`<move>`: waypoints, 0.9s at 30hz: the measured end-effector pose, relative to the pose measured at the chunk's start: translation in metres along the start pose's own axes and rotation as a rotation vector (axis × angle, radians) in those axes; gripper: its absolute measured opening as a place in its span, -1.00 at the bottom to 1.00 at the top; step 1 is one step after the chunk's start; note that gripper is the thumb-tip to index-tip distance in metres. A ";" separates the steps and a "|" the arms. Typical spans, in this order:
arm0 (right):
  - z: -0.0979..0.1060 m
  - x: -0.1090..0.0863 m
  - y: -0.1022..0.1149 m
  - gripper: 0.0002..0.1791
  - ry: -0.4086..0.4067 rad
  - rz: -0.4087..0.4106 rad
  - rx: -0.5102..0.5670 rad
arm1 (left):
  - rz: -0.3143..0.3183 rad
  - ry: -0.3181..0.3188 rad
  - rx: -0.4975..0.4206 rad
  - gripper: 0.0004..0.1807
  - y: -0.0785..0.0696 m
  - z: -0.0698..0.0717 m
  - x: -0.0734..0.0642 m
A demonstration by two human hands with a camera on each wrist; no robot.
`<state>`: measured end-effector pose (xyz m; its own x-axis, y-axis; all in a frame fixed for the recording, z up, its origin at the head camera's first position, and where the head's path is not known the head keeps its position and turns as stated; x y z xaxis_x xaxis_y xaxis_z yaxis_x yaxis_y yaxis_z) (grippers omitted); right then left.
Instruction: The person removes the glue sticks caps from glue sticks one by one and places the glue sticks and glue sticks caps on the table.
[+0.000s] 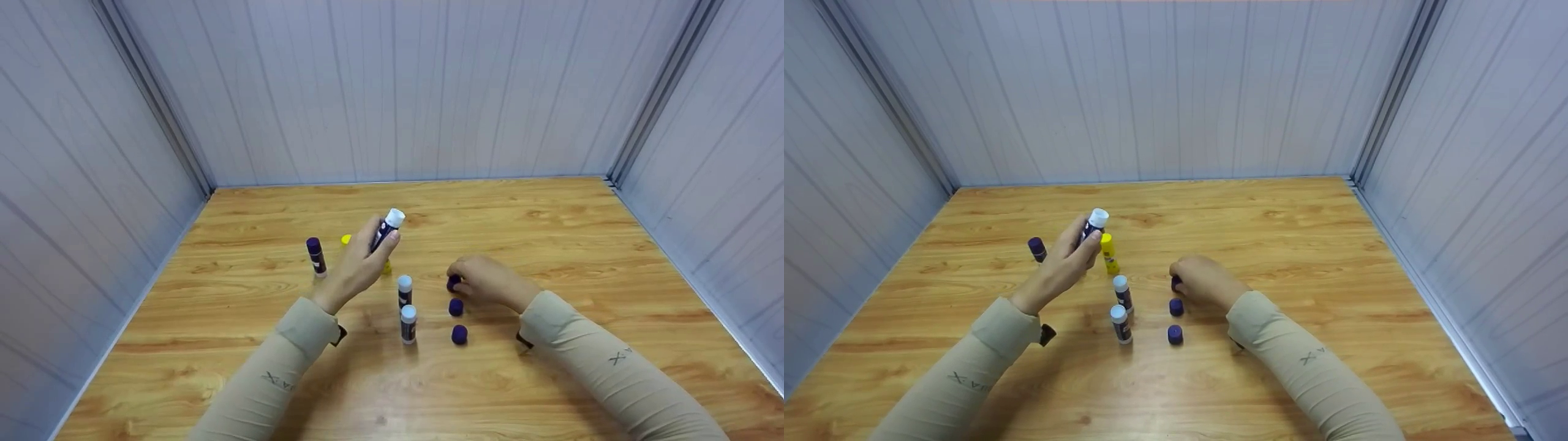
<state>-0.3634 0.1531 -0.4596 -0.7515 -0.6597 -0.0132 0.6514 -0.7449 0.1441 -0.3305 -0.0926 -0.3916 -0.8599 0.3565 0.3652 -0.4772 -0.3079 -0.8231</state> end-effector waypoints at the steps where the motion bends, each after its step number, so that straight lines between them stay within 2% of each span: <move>1: 0.000 0.000 0.000 -0.84 0.002 0.001 0.003 | -0.006 0.004 -0.007 -0.63 0.000 0.000 0.000; 9: -0.001 0.003 0.001 -0.87 0.009 0.012 0.024 | -0.032 0.020 -0.019 -0.69 0.002 -0.002 0.001; 17: -0.002 0.005 0.001 -0.86 0.040 -0.033 0.068 | -0.013 0.010 -0.036 -0.65 0.002 -0.002 0.005; 27: -0.002 0.004 0.000 -0.87 0.014 -0.020 0.099 | -0.040 -0.066 0.071 -0.72 0.007 -0.003 0.014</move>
<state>-0.3664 0.1500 -0.4618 -0.7623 -0.6465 -0.0307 0.6222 -0.7450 0.2403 -0.3455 -0.0867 -0.3931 -0.8488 0.3113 0.4273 -0.5212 -0.3572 -0.7751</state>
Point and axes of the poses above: each hand's wrist, its own x-axis towards the middle knuckle, its own z-axis out of the back of the hand, y = z × x, the point moved 4 cm from there along x, towards the middle knuckle, and after that the axes turned 1 degree about -z, right-handed, at the moved point
